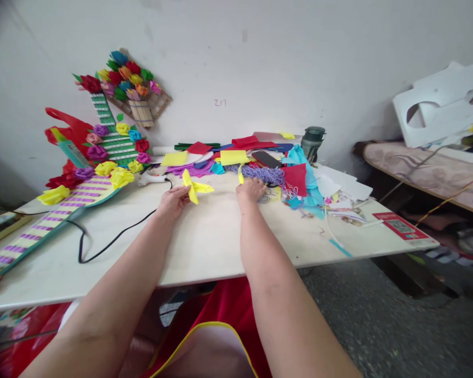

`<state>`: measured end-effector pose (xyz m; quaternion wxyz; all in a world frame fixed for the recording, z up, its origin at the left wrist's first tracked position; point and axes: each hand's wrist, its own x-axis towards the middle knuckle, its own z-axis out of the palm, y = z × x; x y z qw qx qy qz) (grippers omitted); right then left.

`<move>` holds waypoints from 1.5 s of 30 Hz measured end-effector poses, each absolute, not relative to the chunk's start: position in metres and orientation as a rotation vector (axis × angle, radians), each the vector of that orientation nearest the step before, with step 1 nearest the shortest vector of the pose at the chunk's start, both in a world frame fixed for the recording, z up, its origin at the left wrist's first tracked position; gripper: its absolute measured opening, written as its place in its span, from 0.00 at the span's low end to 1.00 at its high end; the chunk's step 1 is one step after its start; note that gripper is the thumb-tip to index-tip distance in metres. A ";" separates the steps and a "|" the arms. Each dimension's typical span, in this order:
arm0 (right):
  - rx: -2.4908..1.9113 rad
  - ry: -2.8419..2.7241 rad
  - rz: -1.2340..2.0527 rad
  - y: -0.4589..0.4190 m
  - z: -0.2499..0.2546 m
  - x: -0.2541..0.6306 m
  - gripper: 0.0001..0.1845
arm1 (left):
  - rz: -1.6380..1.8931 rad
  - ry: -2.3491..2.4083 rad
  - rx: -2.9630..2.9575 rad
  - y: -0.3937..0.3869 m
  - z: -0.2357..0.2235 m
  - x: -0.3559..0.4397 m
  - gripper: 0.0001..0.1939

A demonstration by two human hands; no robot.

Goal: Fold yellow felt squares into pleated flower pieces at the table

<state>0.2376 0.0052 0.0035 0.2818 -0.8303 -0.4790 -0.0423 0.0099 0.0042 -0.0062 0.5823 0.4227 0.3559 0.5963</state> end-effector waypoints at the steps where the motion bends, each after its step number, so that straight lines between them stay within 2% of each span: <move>1: -2.241 -1.271 -0.094 0.007 0.002 0.238 0.17 | 1.388 0.830 0.988 0.004 -0.006 0.010 0.14; 5: -2.211 -1.216 -0.091 0.010 -0.001 0.242 0.17 | 1.373 0.837 0.989 0.003 -0.006 0.011 0.15; 9: -1.924 -1.135 -0.040 0.012 0.003 0.243 0.15 | 1.360 0.838 1.007 0.002 -0.005 0.011 0.16; 16: -1.199 -1.087 0.736 0.014 0.016 0.227 0.10 | 1.348 0.858 0.990 0.002 -0.003 0.011 0.15; 20: -0.937 -1.295 0.946 0.001 0.025 0.218 0.10 | 1.353 0.881 0.976 0.002 -0.002 0.013 0.15; 30: -0.896 -1.507 1.169 -0.007 0.024 0.212 0.12 | 1.340 0.855 0.999 0.005 -0.005 0.012 0.12; 45: -1.095 -1.565 1.047 -0.002 0.017 0.207 0.08 | 1.329 0.860 0.956 0.003 -0.001 0.013 0.06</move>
